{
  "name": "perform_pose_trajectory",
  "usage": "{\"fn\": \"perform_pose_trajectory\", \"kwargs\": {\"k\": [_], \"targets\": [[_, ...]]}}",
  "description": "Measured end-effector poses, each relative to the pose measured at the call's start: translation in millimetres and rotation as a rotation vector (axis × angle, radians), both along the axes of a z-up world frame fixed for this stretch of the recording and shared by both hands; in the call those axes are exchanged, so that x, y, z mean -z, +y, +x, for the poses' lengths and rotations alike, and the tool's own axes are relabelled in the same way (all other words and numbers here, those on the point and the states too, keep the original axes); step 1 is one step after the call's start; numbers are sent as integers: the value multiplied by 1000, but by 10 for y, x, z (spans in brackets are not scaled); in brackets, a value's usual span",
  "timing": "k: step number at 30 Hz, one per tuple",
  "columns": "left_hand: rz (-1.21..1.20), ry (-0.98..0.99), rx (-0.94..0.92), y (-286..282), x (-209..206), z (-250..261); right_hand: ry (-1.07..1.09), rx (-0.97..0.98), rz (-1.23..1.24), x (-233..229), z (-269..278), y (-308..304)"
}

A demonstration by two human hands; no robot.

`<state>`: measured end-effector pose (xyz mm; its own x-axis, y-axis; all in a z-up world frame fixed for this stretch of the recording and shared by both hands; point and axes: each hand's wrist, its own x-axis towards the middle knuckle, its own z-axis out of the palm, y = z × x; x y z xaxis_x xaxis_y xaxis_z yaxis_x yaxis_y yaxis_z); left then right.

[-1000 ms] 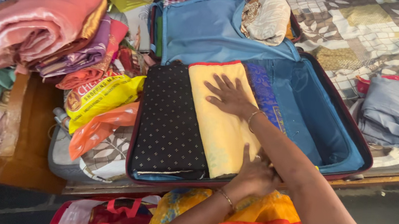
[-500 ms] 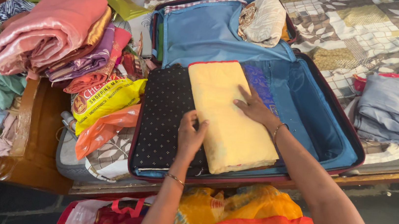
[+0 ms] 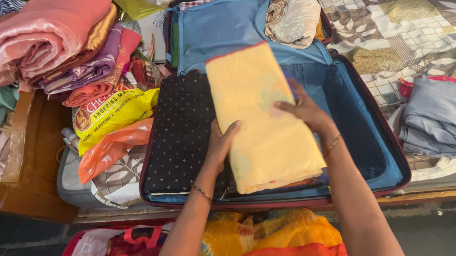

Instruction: The person folds and places multiple colorful garments into an open suitcase on a bed. They handle items one at a time, smoothing and arranging them to fit within the suitcase.

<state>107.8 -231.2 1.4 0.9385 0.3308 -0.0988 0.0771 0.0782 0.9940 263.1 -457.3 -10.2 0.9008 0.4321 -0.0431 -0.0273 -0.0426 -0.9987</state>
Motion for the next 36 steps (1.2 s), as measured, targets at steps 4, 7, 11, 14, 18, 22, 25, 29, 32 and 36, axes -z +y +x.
{"fn": "perform_pose_trajectory", "kwargs": {"k": [4, 7, 11, 14, 18, 22, 25, 29, 32, 36], "targets": [[67, -64, 26, -146, 63, 173, 36, 47, 41, -40, 52, -267], [199, 165, 68, -123, 201, 382, 149, 61, -103, 142, 52, -235], [627, 310, 16, -119, 308, 458, 97, 10, -257, 346, 70, -194], [843, 304, -16, -140, 252, 390, 106, -11, -187, 365, 55, -185], [1280, 105, -119, -306, 145, 415, 93, 0, -227, 255, -21, -138], [1381, -119, 53, -490, 167, 828, 80, 18, -315, 192, -68, -107], [1449, -32, 158, -624, 253, 1205, 37, 14, -397, 249, -44, -121], [1333, 88, 246, -699, 331, 1643, -130, -14, -637, 391, 7, -126], [1345, 141, 225, -720, 408, 1862, -71, -21, -782, 426, 21, -90], [1392, 32, 103, -722, 689, 1843, -62, -22, -904, 327, -35, -32]]}}
